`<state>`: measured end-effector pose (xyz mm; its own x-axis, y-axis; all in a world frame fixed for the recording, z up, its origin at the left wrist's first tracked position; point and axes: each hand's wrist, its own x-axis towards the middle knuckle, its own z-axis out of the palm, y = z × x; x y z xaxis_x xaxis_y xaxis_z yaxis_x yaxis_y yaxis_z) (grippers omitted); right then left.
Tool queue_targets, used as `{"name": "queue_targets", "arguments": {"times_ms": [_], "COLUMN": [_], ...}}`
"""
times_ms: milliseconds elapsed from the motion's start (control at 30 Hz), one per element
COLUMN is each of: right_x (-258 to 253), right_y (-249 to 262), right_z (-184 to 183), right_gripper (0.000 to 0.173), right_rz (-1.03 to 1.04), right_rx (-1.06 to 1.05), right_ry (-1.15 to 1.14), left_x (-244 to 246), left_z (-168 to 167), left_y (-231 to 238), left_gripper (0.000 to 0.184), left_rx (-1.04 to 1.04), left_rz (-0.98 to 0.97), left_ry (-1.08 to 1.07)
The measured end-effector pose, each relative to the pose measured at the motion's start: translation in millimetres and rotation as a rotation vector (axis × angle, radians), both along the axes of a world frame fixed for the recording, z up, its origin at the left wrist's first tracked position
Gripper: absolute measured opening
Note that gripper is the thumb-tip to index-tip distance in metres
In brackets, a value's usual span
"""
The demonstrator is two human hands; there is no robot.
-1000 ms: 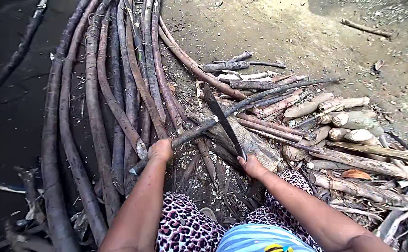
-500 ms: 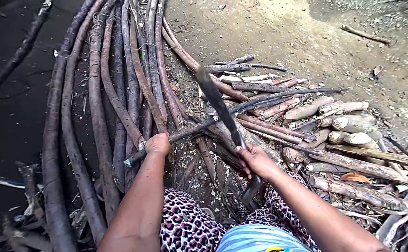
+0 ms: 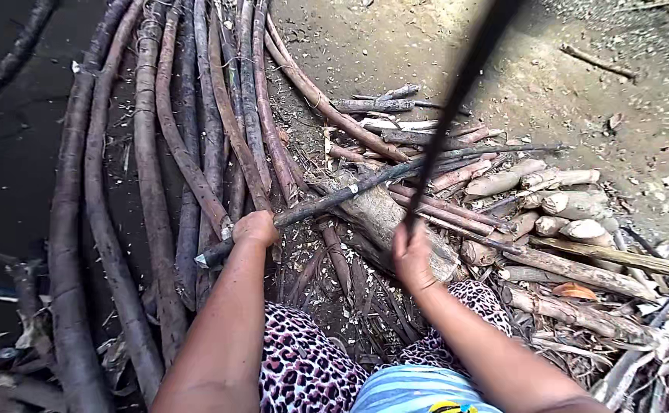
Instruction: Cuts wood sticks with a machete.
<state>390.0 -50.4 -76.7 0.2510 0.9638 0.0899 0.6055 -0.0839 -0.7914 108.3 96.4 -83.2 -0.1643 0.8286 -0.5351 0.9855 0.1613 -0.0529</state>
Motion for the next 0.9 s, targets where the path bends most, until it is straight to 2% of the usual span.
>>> {"name": "queue_targets", "arguments": {"times_ms": [33, 67, 100, 167, 233, 300, 333, 367, 433, 533, 600, 733, 800, 867, 900], "right_x": [-1.4, -2.3, -2.0, 3.1, 12.0, 15.2, 15.8, 16.3, 18.6, 26.0, 31.9, 39.4, 35.6, 25.3, 21.5], "right_y": [-14.4, -18.9, -17.6, -15.1, -12.6, -12.4, -12.3, -11.1, -8.1, -7.4, -7.4, 16.8, 42.4, 66.6, 68.4], "right_z": [-38.5, -61.9, -71.2, -62.0, -39.0, -11.9, 2.3, 15.9, 39.3, 71.4, 98.9, 157.7, 184.4, 189.0, 173.3], "right_gripper": [0.04, 0.042, 0.042, 0.04, 0.033, 0.028, 0.034, 0.038, 0.035, 0.033, 0.028, 0.022, 0.02, 0.018, 0.02], "right_rz": [0.064, 0.125, 0.161, 0.194, 0.177, 0.092, 0.042, 0.003, -0.002, 0.078, 0.133, 0.251, 0.227, 0.122, 0.059], "right_rx": [-0.379, -0.636, -0.76, -0.821, -0.79, -0.795, -0.833, -0.855, -0.813, -0.614, -0.363, 0.439, 0.79, 1.002, 0.977], "right_ry": [-0.053, -0.075, -0.077, -0.023, 0.151, 0.587, 0.835, 0.967, 0.875, 0.662, 0.614, 0.546, 0.505, 0.539, 0.502], "left_x": [-0.6, -0.2, 1.0, 5.0, 10.1, 12.9, 14.0, 14.1, 13.8, 13.3, 12.9, 12.9, 13.2, 13.6, 13.7], "left_z": [-0.1, 0.5, 2.0, 3.2, 1.7, -4.2, -8.2, -11.4, -14.1, -11.2, -11.0, -11.4, -11.4, -12.7, -13.5], "left_y": [-1.8, -4.0, -5.3, -10.6, -14.1, -17.2, -19.2, -20.7, -20.3, -15.1, -14.2, -12.5, -12.3, -12.7, -13.6], "left_gripper": [0.027, 0.028, 0.027, 0.026, 0.025, 0.025, 0.025, 0.025, 0.027, 0.029, 0.029, 0.029, 0.028, 0.029, 0.029], "left_rx": [-0.008, -0.014, -0.01, 0.015, 0.05, 0.078, 0.097, 0.114, 0.121, 0.09, 0.077, 0.075, 0.072, 0.079, 0.08], "left_rz": [-0.006, -0.013, -0.016, 0.006, 0.02, 0.015, 0.007, 0.002, 0.0, 0.003, 0.002, 0.019, 0.02, 0.013, 0.007], "left_ry": [-0.019, -0.039, -0.04, -0.028, -0.003, 0.046, 0.062, 0.068, 0.068, 0.063, 0.063, 0.058, 0.064, 0.086, 0.091]}}
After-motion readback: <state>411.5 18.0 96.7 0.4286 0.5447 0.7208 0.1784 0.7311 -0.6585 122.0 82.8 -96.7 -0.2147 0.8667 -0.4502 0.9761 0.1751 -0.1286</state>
